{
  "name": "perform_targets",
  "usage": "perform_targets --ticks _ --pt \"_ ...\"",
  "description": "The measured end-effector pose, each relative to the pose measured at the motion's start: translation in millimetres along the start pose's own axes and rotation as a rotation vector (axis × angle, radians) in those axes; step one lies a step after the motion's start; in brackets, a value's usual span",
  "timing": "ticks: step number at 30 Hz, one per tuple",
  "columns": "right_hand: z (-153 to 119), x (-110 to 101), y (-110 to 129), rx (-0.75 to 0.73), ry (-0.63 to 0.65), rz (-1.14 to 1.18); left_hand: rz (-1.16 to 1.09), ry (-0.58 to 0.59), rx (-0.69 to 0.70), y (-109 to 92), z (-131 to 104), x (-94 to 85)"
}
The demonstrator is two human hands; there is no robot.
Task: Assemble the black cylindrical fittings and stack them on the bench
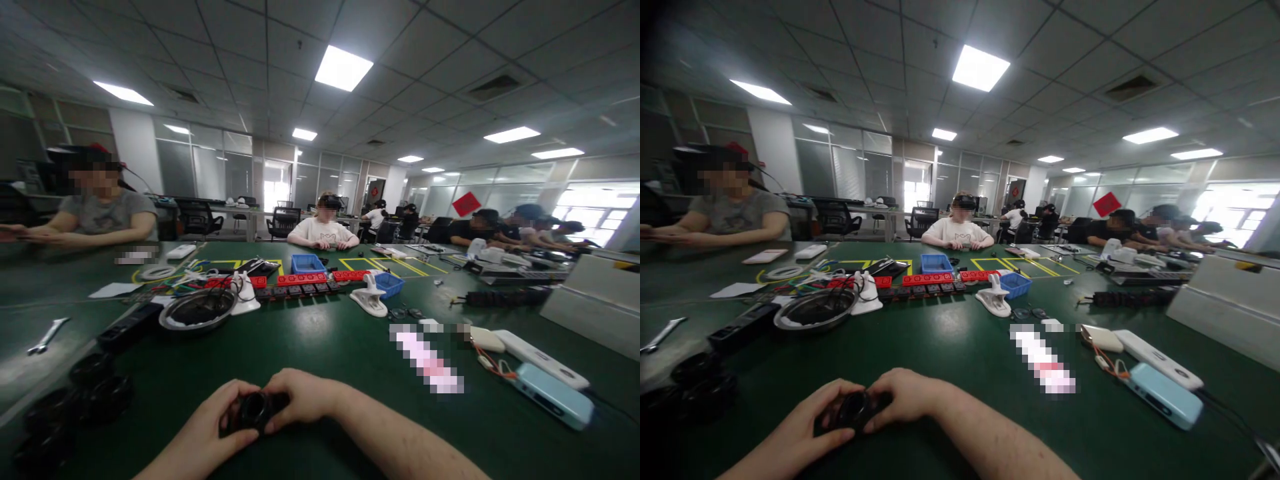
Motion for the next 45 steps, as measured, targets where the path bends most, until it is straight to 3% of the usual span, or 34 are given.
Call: perform_targets --ticks 3,7,10,14,19,22,25,29,32,36,41,45 --pt "0.5 1.1 -5.7 0.124 -0.034 0.023 0.024 -0.039 0.043 -8.0 -1.3 -0.6" --pt "-1.3 -2.9 1.5 0.344 -0.147 -0.265 0.006 -0.119 0.004 -2.1 -1.7 -4.0" --pt "-3.2 -5.6 12.6 0.412 -0.23 -0.412 -0.032 -0.147 -0.049 7.1 -0.4 -4.5" --pt "-4.3 -9.9 18.1 0.323 -0.286 -0.364 -0.074 -0.144 -0.052 8.3 1.1 -6.0" --pt "-1.7 -8.2 13.7 0.105 -0.11 -0.066 -0.191 0.011 -0.005 -0.8 0.8 -1.9" --pt "-0.4 -8.1 12.8 0.034 -0.05 0.018 -0.223 0.019 0.002 -1.5 -0.8 -3.0" --pt "1.2 -6.4 6.8 0.123 -0.078 -0.014 -0.212 -0.024 -0.009 1.5 -2.3 -2.7" --pt "-0.2 -4.9 3.8 0.336 -0.181 -0.238 -0.154 -0.141 -0.064 8.3 -3.7 -4.5" --pt "-1.2 -6.9 11.6 0.376 -0.244 -0.386 -0.094 -0.198 -0.059 8.0 -3.7 -7.5" --pt "-1.1 -9.5 17.2 0.269 -0.253 -0.33 -0.095 -0.152 -0.011 2.5 -2.3 -8.4" --pt "0.5 -6.5 14.4 0.092 -0.079 -0.093 -0.047 -0.105 0.067 -10.2 -5.2 -12.0" --pt "1.3 -7.3 13.8 0.04 -0.03 -0.014 -0.041 -0.075 0.071 -7.8 -6.1 -8.3"
Point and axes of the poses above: each hand's wrist, its own z-axis towards the middle knuckle, its own x-axis out of the palm, y = z × x, the point moved 9 cm from there along z, towards the middle knuckle, and after that the axes turned 9 degrees about -z, right-handed, at the moved point
